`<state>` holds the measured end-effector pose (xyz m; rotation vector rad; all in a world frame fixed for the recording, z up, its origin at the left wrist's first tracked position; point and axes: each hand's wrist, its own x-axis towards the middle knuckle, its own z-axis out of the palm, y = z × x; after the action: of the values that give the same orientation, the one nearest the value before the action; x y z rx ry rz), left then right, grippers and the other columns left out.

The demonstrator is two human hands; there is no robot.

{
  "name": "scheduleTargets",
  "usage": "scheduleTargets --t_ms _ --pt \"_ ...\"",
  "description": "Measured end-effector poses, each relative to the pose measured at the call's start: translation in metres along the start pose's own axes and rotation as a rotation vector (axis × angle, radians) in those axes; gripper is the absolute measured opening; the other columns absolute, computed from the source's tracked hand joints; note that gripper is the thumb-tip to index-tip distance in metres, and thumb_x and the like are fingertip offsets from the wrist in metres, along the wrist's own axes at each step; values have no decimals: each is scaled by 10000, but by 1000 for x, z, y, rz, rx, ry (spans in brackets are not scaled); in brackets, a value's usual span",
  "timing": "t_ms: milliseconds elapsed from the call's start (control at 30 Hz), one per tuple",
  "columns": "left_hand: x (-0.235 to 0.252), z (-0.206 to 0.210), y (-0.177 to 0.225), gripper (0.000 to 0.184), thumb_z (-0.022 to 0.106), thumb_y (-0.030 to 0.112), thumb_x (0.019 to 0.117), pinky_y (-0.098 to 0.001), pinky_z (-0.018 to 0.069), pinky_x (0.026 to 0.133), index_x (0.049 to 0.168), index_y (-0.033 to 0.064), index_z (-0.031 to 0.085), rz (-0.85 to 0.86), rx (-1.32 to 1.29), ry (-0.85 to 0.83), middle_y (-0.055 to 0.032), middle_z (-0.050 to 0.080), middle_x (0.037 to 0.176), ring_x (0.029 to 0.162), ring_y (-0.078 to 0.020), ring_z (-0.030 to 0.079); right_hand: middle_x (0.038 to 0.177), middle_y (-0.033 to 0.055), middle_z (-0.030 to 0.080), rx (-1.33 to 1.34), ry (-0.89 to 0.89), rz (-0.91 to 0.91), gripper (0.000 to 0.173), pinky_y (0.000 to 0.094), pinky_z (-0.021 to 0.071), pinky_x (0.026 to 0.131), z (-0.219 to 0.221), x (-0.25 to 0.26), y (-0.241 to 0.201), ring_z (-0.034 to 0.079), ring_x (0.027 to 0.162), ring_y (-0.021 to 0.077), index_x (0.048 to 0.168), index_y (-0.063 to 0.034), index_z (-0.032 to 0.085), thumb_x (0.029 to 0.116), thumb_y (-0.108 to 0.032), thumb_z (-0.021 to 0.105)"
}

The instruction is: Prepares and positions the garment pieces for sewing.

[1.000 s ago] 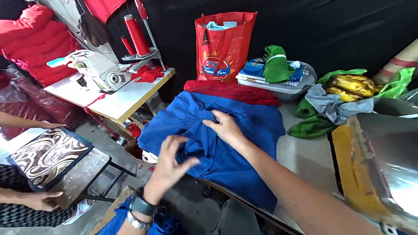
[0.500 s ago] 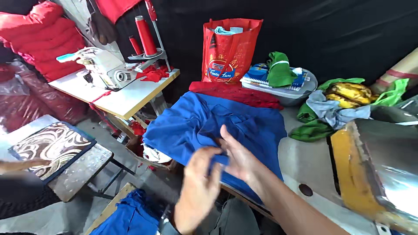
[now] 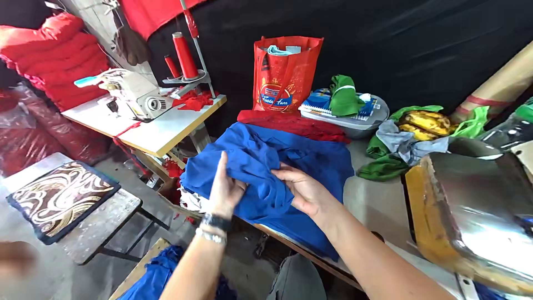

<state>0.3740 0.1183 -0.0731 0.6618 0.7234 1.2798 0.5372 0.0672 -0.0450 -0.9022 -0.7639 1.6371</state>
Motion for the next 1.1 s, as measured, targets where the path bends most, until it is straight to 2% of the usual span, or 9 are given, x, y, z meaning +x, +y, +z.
scheduleTargets --t_ms 133,200,333,500,633,767,933,1000,1100 --pt "50 -4 20 147 524 130 1006 -361 587 722 1103 74 619 -17 72 180 -70 691 936 843 -161 684 1182 60 666 -197 -38 -50 378 361 558 879 -15 16 14 657 1014 160 1375 -103 553 1004 -72 617" --pt "55 -11 27 175 512 -21 915 -368 579 690 1052 49 596 50 86 220 -90 670 913 802 -177 668 1286 108 620 -265 -12 -157 427 402 569 913 -28 33 24 656 1079 204 1433 -71 479 1030 -143 600" --pt "46 -40 55 216 501 -47 899 -340 590 686 1054 82 577 273 110 300 -48 672 900 796 -136 676 1409 184 533 3 70 -185 452 445 534 1000 -55 54 35 625 1204 270 1532 -29 295 1105 -148 385" --pt "20 -86 114 256 463 -17 940 -355 571 840 1148 121 520 591 77 337 -16 636 1013 938 -128 648 1458 186 494 166 97 -144 467 446 522 1015 -56 54 35 608 1238 283 1547 -58 255 1110 -157 390" --pt "-15 -55 140 182 476 -8 939 -306 582 768 1023 136 550 696 103 300 9 655 891 840 -95 663 1342 172 566 9 75 -194 428 434 542 983 -55 54 37 647 1152 255 1495 -30 331 1087 -112 436" --pt "-53 13 133 177 475 -3 950 -271 583 747 972 148 564 733 185 213 36 653 844 806 -72 665 1252 166 625 -494 -9 -369 522 422 557 928 -24 27 34 655 1085 236 1456 -7 445 984 -100 648" --pt "-101 71 83 145 499 98 1031 -281 594 821 1044 123 641 749 238 -10 20 705 955 907 -79 696 1265 165 602 -628 -50 -800 980 398 530 928 61 -40 32 596 1155 241 1495 -25 414 671 -138 930" --pt "-114 84 60 153 456 112 1069 -253 581 858 1139 72 587 815 240 -67 3 684 1012 951 -69 683 1258 170 585 -631 28 -850 862 386 556 911 67 -54 23 617 1114 230 1498 -42 405 751 -19 835" --pt "-129 114 53 171 476 90 1055 -292 588 880 1172 28 584 824 279 -125 -40 685 1040 978 -122 693 1089 105 646 -642 77 -900 381 260 562 785 34 -80 0 646 918 108 1325 -2 542 947 35 575"
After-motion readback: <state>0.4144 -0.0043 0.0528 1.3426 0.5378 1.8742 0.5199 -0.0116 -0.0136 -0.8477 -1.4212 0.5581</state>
